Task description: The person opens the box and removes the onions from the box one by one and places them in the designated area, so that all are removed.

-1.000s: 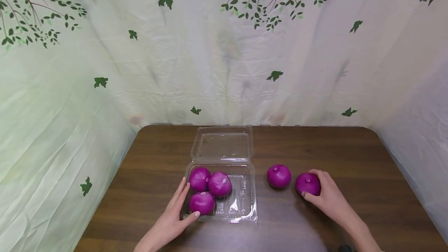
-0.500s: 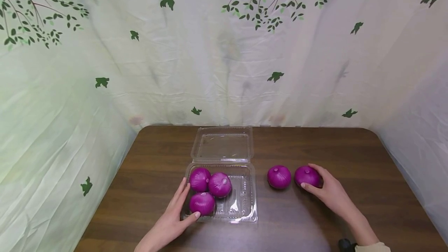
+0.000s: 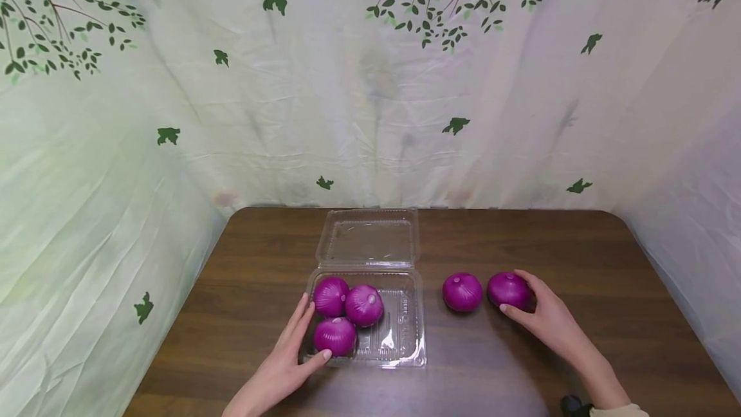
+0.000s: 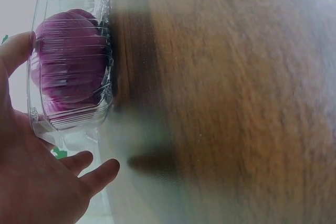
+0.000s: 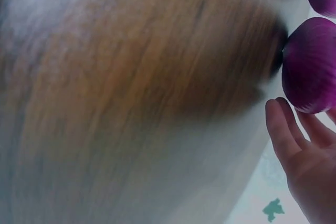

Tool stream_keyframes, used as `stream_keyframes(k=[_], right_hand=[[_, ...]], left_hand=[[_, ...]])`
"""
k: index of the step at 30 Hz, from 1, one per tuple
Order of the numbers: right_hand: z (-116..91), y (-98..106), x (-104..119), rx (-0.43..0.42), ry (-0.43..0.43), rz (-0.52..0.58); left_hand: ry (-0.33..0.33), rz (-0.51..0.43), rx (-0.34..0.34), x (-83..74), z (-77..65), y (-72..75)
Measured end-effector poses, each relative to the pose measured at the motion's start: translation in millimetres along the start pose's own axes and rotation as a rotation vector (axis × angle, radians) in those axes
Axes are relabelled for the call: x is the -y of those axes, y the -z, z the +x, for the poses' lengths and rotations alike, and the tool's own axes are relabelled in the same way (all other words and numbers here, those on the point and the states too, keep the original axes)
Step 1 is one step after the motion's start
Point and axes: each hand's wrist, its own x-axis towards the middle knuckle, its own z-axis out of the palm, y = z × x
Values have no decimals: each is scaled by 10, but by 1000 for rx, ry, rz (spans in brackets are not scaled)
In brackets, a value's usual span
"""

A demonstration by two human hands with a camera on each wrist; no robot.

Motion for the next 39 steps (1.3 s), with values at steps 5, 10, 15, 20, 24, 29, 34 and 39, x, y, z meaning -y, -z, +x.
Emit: stream_keyframes(k=[5, 10, 15, 20, 24, 29, 34, 39], right_hand=[[-19, 23, 5, -2, 0, 6], [-47, 23, 6, 3, -13, -2], [-92, 8, 42, -64, 24, 8], [-157, -51, 161, -227, 168, 18], [-208, -92, 316, -288, 221, 34], [-239, -137, 528, -320, 244, 43], [-252, -215, 727, -305, 288, 54], [-248, -305, 877, -232, 306, 65]], left_hand=[[6, -1, 5, 9, -2, 1], [7, -3, 10, 6, 2, 2], [12, -8, 13, -1, 3, 7], [25, -9, 22, 1, -2, 4], [11, -16, 10, 10, -1, -1], [-8, -23, -2, 32, 0, -10], [0, -45, 7, 53, 4, -22], [7, -56, 9, 57, 0, -34]])
